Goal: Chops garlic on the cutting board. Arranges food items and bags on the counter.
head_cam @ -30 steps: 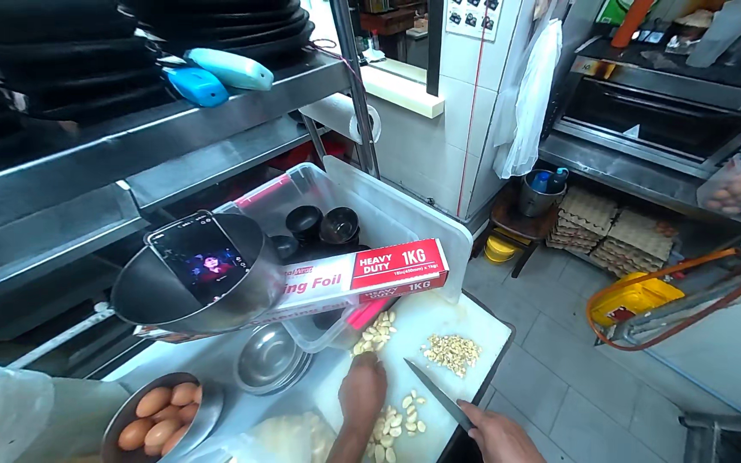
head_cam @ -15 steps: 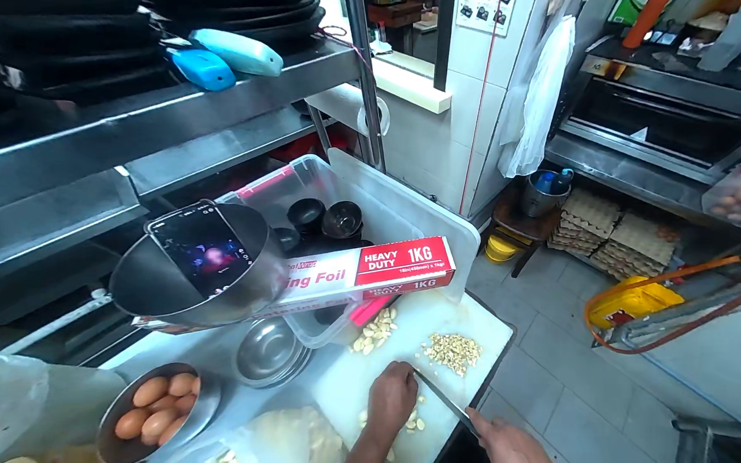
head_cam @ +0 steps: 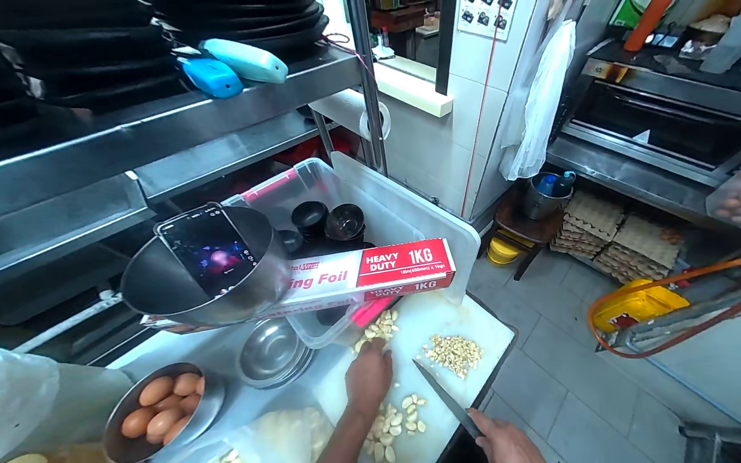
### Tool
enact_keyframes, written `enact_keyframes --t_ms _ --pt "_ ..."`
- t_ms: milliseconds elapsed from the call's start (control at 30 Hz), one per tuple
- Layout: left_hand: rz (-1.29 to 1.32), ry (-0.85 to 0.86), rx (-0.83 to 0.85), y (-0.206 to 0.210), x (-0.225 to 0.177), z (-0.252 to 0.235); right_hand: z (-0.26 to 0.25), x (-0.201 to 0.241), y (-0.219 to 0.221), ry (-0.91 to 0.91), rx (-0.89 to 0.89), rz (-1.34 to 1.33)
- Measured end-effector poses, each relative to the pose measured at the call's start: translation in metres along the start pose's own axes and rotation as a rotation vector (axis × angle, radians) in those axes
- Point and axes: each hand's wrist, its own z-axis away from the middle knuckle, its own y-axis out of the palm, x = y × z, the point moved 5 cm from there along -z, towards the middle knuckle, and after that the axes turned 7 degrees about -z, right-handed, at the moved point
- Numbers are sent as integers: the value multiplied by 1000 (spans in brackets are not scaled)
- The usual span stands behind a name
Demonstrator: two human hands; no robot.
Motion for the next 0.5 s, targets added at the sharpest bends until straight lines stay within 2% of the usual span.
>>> enact_keyframes --t_ms 100,167,267,333,500 --pt "20 216 5 14 -9 6 0 -3 3 -18 -9 -15" --pt "75 343 -47 26 -10 16 2 -5 5 -14 -5 -32" --pt "120 438 -173 35 -4 28 6 -8 7 -2 10 -74" --pt "161 449 -240 37 4 31 7 -10 9 -2 20 -74" --pt "217 304 -212 38 7 33 7 -7 7 0 23 -46"
